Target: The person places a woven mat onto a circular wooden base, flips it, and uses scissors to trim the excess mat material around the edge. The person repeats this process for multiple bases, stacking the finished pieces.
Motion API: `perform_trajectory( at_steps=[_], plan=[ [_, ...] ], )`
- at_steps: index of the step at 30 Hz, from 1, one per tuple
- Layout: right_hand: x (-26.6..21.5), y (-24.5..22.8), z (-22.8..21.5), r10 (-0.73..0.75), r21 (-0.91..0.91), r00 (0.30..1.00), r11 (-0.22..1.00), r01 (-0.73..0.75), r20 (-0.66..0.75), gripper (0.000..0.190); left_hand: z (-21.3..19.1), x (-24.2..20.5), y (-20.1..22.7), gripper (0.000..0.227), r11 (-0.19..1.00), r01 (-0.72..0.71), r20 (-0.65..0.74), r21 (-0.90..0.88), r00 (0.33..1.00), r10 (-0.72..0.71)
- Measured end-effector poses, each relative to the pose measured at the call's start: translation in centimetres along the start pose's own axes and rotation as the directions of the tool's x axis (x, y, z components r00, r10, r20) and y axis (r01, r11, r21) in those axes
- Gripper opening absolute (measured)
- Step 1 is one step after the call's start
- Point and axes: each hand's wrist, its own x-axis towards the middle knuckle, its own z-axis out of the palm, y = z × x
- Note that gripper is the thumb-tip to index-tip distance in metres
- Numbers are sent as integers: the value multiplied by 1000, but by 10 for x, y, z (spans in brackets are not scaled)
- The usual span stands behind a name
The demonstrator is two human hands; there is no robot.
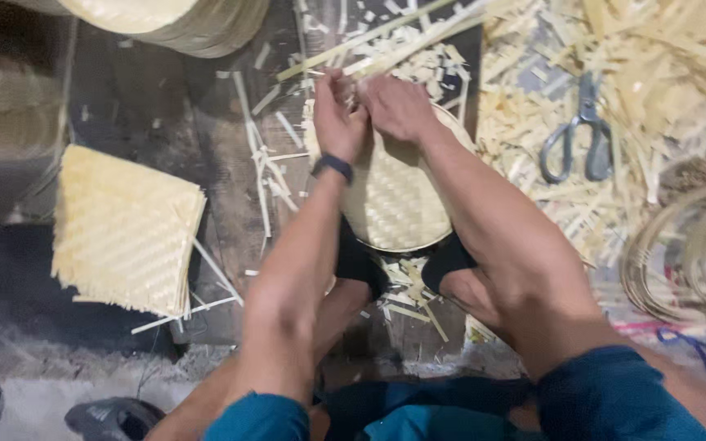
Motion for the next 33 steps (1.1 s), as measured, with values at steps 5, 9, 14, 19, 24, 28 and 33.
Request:
perform_trajectory(
  at_steps=[5, 9, 14, 19, 24, 28, 33],
  plan=[
    [0, -40, -29, 0, -229, 955, 971, 70, 296, 69, -45, -89, -3, 32, 914, 76, -342, 399, 937, 71],
    [3, -56, -36, 62, -340, 937, 938, 62, 343, 80, -51, -95, -14, 35, 872, 364, -268, 327, 921, -284],
    [10, -62, -34, 117, -354, 924, 935, 21, 364, 79, -60, -79, -29, 45, 818, 537, -185, 206, 842, -506],
    [21, -69, -32, 316, -389, 845, 910, -142, 431, 77, -60, -70, -58, 41, 652, 681, 1, -334, 692, -722],
    [1, -67, -24, 261, -185, 928, 959, -216, 266, 70, -68, -74, -73, 34, 751, 637, -106, -173, 746, -657],
    [-38, -7, -40, -111, -137, 981, 987, 89, -161, 73, -53, -107, -118, 28, 879, 392, -281, -269, 842, -461],
    [-159, 52, -186, -110, -640, 992, 759, 119, 53, 53, -87, -139, -125, 27, 899, 404, -313, -170, 843, -438]
  ],
)
